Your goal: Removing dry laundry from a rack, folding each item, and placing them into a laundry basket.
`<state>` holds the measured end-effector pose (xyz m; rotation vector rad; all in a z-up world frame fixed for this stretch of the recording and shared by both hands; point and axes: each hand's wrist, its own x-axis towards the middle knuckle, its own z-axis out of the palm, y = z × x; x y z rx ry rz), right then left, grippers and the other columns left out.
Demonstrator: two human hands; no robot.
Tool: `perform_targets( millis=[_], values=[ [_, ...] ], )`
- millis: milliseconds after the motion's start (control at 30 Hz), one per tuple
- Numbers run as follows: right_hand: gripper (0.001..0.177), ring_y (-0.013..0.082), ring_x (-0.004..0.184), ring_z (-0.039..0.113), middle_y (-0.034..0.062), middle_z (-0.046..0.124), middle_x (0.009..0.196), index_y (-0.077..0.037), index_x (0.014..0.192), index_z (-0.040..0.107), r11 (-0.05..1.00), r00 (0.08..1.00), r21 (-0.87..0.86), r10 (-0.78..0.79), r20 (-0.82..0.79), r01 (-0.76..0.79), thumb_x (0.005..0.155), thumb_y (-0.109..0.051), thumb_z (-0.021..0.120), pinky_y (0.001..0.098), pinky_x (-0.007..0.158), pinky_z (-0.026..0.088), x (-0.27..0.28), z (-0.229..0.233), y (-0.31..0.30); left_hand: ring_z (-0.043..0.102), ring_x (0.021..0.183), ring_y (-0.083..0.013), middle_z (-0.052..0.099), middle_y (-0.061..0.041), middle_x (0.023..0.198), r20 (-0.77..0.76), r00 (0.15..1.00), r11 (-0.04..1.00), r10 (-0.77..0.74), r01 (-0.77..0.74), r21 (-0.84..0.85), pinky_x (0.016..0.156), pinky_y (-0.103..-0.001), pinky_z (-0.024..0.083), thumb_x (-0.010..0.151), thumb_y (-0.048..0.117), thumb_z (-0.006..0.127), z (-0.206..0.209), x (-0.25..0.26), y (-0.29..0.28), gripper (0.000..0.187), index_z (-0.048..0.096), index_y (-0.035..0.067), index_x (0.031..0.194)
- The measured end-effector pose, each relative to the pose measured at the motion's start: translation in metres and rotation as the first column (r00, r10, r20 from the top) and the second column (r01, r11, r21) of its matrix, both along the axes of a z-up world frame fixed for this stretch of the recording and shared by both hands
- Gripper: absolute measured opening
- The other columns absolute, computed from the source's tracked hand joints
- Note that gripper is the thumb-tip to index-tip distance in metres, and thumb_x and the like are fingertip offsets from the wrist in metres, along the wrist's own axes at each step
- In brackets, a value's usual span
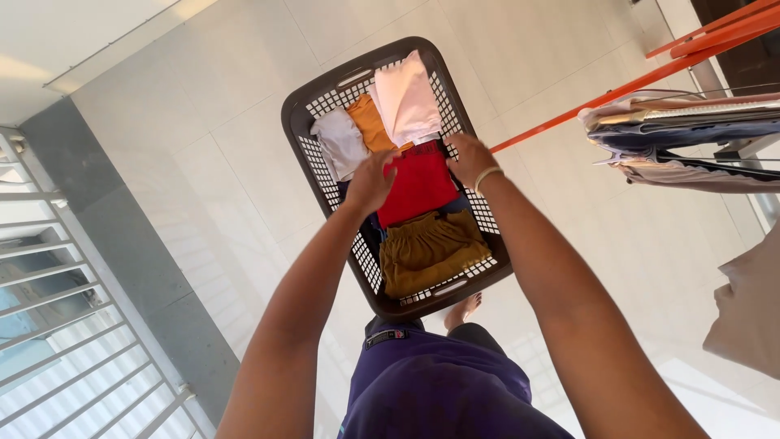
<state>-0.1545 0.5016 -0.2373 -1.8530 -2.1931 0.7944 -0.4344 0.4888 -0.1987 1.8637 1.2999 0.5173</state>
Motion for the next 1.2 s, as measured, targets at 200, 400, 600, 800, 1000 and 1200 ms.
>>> perform_targets(
  millis=[200, 400, 600, 800, 1000, 1200],
  values=[
    [0.047, 0.0345, 0.139, 0.052, 0.0172, 0.057, 0.147, -0.011, 0.144, 0.054, 0.84, 0.995, -0.536, -0.095, 0.007, 0.084, 0.1, -0.025, 0.061, 0.0454, 0.119, 0.041, 0.008, 0.037, -0.112, 0.07, 0.108, -0.0345, 0.072, -0.008, 0.112, -0.153, 0.979, 0.953, -0.137, 0.088, -0.289, 0.095, -0.052, 0.055, 0.097, 0.034, 0.061, -0.048, -0.001, -0.099, 0.033, 0.065, 0.028, 0.129],
    [0.04, 0.0367, 0.131, 0.059, 0.019, 0.06, 0.142, -0.007, 0.134, 0.061, 0.753, 0.824, -0.58, -0.517, -0.232, 0.31, 0.097, -0.02, 0.067, 0.0438, 0.11, 0.05, 0.059, 0.055, -0.218, 0.069, 0.117, -0.0276, 0.066, -0.008, 0.131, -0.085, 0.931, 0.847, -0.354, 0.281, -0.452, 0.098, -0.045, 0.057, 0.103, 0.027, 0.056, 0.02, 0.042, -0.162, 0.035, 0.06, 0.017, 0.136],
    [0.023, 0.0223, 0.094, 0.074, 0.011, 0.075, 0.115, -0.012, 0.113, 0.073, 0.519, 0.309, -0.448, -0.831, -0.462, 0.728, 0.091, -0.019, 0.072, 0.0316, 0.081, 0.061, 0.119, 0.071, -0.305, 0.071, 0.112, -0.0244, 0.069, -0.003, 0.128, -0.044, 0.855, 0.812, -0.516, 0.472, -0.345, 0.093, -0.045, 0.059, 0.099, 0.029, 0.059, 0.079, 0.137, -0.18, 0.033, 0.065, 0.022, 0.131],
    [0.012, 0.0178, 0.065, 0.07, 0.0016, 0.07, 0.075, -0.012, 0.088, 0.068, 0.379, 0.492, 0.327, -0.764, -0.417, 0.865, 0.096, -0.019, 0.074, 0.0263, 0.058, 0.057, 0.173, 0.112, -0.385, 0.071, 0.114, -0.0225, 0.067, -0.005, 0.131, -0.044, 0.705, 0.698, -0.708, 0.689, -0.194, 0.089, -0.04, 0.059, 0.103, 0.029, 0.055, 0.141, 0.252, -0.196, 0.032, 0.063, 0.017, 0.132],
    [0.056, 0.04, 0.115, 0.057, 0.0184, 0.057, 0.126, 0.0, 0.132, 0.053, -0.001, 0.385, 0.802, -0.877, -0.288, 0.597, 0.085, -0.015, 0.079, 0.0497, 0.099, 0.048, 0.232, 0.189, -0.411, 0.074, 0.103, -0.0299, 0.071, -0.01, 0.123, 0.008, 0.617, 0.617, -0.787, 0.787, 0.018, 0.085, -0.046, 0.061, 0.1, 0.02, 0.063, 0.18, 0.351, -0.223, 0.028, 0.065, 0.011, 0.126],
    [0.046, 0.0331, 0.095, 0.068, 0.0073, 0.058, 0.101, -0.007, 0.126, 0.055, 0.145, 0.357, 0.634, -0.908, -0.221, 0.76, 0.088, -0.021, 0.077, 0.0458, 0.08, 0.059, 0.295, 0.153, -0.401, 0.074, 0.104, -0.0263, 0.071, -0.007, 0.124, 0.008, 0.619, 0.617, -0.785, 0.781, 0.097, 0.088, -0.044, 0.06, 0.1, 0.025, 0.06, 0.205, 0.413, -0.252, 0.03, 0.065, 0.014, 0.129]
  ],
)
